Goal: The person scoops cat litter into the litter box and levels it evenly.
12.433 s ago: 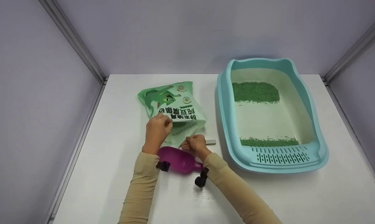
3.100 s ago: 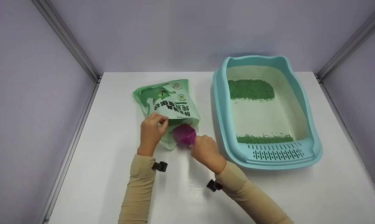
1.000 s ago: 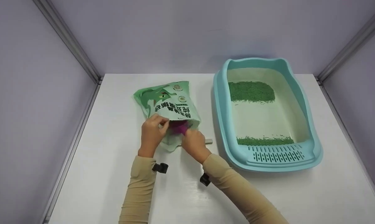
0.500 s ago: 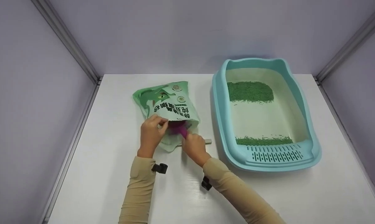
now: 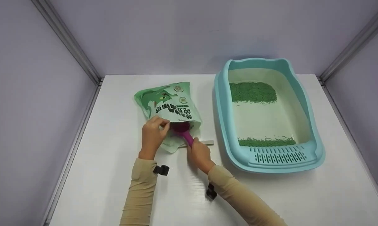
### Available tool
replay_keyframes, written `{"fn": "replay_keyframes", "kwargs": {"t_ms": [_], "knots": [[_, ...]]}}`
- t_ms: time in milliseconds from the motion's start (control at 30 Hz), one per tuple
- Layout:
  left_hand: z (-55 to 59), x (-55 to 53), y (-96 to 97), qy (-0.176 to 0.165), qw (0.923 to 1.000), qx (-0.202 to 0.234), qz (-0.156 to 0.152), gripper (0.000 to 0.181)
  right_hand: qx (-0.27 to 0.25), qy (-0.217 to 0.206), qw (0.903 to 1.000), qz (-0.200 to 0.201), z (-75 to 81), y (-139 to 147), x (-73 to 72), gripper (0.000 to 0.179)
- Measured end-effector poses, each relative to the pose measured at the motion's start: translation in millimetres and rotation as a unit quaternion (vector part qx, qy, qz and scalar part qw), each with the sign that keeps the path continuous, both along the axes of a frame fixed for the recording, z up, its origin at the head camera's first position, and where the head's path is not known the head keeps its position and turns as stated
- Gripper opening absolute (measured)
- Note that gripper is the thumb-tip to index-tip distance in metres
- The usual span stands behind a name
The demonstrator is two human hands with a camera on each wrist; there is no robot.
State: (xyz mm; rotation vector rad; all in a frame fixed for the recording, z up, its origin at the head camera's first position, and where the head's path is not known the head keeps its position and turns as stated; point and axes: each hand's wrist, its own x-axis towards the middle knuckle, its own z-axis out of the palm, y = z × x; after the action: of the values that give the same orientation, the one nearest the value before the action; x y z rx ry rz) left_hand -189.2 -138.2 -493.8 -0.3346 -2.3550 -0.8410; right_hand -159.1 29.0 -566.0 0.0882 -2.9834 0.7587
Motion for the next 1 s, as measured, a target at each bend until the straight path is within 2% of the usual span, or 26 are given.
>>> {"fn": "replay_keyframes", "kwargs": {"t_ms": [200, 567, 667, 900, 1000], "knots": [[1.0, -1.6, 0.5, 0.007, 1.0000, 0.003, -0.004, 0.004, -0.008, 0.034, 0.9994, 0.004, -12.3, 4.9, 1.5, 0.023], [0.6, -2.0, 1.6, 0.012, 0.9999, 0.004, -0.001, 0.005, -0.006, 0.060, 0.9981, 0.011, -16.3, 7.1, 1.1, 0.023], [1.5, -1.4, 2.1, 0.015, 0.9999, 0.004, 0.000, 0.005, -0.008, 0.054, 0.9984, 0.013, -16.1, 7.6, 2.0, 0.023], [2.3, 0.2, 1.4, 0.012, 0.9999, -0.003, 0.008, 0.004, -0.044, -0.006, 0.9986, 0.029, -14.0, 9.2, 8.4, 0.023], [2.7, -0.5, 0.3, 0.010, 0.9999, -0.005, 0.009, 0.004, -0.052, 0.001, 0.9980, 0.035, -13.9, 9.9, 11.4, 0.024]]}}
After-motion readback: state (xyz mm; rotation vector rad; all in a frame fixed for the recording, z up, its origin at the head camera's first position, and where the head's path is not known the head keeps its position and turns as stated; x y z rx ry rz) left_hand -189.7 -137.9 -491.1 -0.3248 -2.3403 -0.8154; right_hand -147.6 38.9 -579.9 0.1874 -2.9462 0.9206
